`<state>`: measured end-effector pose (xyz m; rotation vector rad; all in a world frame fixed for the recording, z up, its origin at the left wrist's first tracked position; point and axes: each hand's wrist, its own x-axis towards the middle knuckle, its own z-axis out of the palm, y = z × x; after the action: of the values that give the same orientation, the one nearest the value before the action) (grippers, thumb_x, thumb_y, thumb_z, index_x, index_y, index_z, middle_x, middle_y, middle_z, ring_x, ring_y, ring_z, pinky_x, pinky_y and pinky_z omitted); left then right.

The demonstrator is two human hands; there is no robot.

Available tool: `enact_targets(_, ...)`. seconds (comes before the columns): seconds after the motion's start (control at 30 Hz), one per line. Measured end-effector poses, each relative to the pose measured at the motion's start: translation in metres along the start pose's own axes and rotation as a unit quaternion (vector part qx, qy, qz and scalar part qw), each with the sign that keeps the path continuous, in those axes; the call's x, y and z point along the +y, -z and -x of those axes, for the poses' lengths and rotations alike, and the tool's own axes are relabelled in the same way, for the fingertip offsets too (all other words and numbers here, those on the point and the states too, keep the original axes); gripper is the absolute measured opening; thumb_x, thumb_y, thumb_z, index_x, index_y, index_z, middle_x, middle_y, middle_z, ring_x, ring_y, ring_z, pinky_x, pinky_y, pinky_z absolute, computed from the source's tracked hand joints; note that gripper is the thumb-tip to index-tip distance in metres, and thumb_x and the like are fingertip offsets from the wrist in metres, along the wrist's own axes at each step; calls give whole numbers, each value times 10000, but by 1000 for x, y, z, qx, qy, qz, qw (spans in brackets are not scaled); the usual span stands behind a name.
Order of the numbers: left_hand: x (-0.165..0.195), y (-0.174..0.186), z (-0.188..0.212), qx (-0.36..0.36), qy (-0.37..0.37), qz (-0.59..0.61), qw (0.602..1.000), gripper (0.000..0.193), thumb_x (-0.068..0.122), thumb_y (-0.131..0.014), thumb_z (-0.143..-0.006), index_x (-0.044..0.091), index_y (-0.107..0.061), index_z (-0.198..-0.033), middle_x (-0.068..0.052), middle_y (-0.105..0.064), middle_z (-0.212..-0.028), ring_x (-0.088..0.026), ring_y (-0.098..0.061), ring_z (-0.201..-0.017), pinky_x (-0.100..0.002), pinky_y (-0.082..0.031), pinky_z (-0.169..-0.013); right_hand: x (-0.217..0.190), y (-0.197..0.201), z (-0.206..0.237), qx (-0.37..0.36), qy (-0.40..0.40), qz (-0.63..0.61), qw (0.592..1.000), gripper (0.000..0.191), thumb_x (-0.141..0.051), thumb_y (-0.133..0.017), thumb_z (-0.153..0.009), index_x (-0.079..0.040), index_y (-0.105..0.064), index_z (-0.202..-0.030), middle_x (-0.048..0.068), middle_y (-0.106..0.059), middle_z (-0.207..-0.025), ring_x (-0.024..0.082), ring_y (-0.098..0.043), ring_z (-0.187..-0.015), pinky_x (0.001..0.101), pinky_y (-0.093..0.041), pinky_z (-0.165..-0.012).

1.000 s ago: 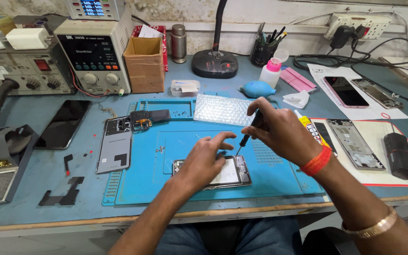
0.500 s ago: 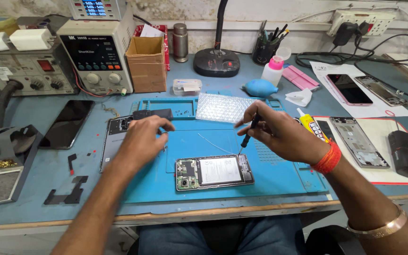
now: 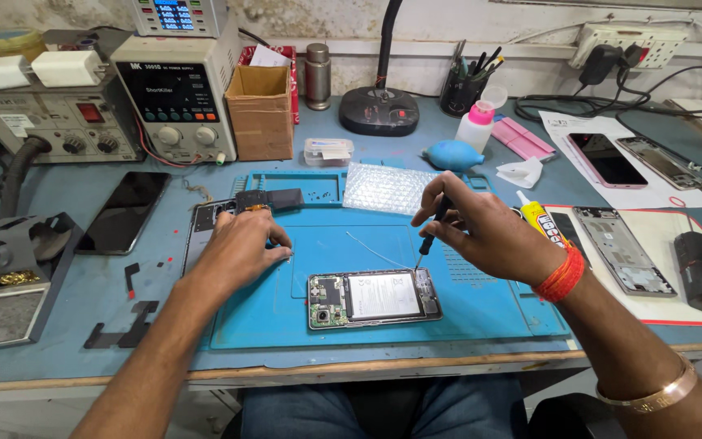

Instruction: The person works on a disassembled smartphone at a repair bench, first peeling a protective layer and adjusting the battery inside the phone frame by hand, then using a screwdriver to work on the phone's internal components while steadying the device with the other hand.

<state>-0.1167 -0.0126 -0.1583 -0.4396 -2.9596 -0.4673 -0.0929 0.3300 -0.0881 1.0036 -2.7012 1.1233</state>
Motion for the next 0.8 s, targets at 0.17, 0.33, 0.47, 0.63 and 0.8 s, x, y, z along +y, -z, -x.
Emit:
enact_targets(0.17,5,3,-4,-26,-2,-13,1000,162,249,-805,-794,148,-834,-918,-77,-766,-961,-243,-693,-992,-450,-404,-935,4,-1,1,6,12,7,1000,209,-72,-616,-965,-52,-457,-1099,108,-769,-983,201,-792,-947,353,-627,-804)
enact_targets(0.33,10,4,-9,-65,12,-18,998,149,225,-801,-779,136,-822,-897,-78,-780,-927,-236,-724,-948,-437,-406,-957,4,0,1,5,1,19,1000,211,-91,-617,-970,-54,-453,-1098,94,-777,-947,192,-788,-927,351,-617,-792)
enact_targets(0.47,7,-5,-8,-42,-9,-58,997,130,247,-767,-806,129,-799,-852,-107,-769,-926,-251,-706,-976,-427,-426,-944,5,1,2,6,3,12,1000,215,-96,-617,-971,-57,-452,-1103,96,-777,-936,194,-786,-920,351,-612,-792)
enact_targets(0.63,-9,-16,-4,12,-78,-41,996,182,293,-761,-808,113,-766,-833,-146,-720,-967,-285,-624,-1086,-447,-387,-934,6,3,3,3,-7,14,1000,231,-100,-625,-967,-57,-443,-1105,94,-780,-938,197,-783,-919,356,-609,-789)
enact_targets(0.8,-21,-9,-7,-10,-24,-1,1000,222,314,-759,-810,121,-730,-917,-100,-657,-1023,-289,-585,-1053,-424,-363,-990,7,3,3,0,-2,10,1000,238,-98,-620,-967,-56,-439,-1115,95,-777,-939,194,-782,-915,357,-611,-791)
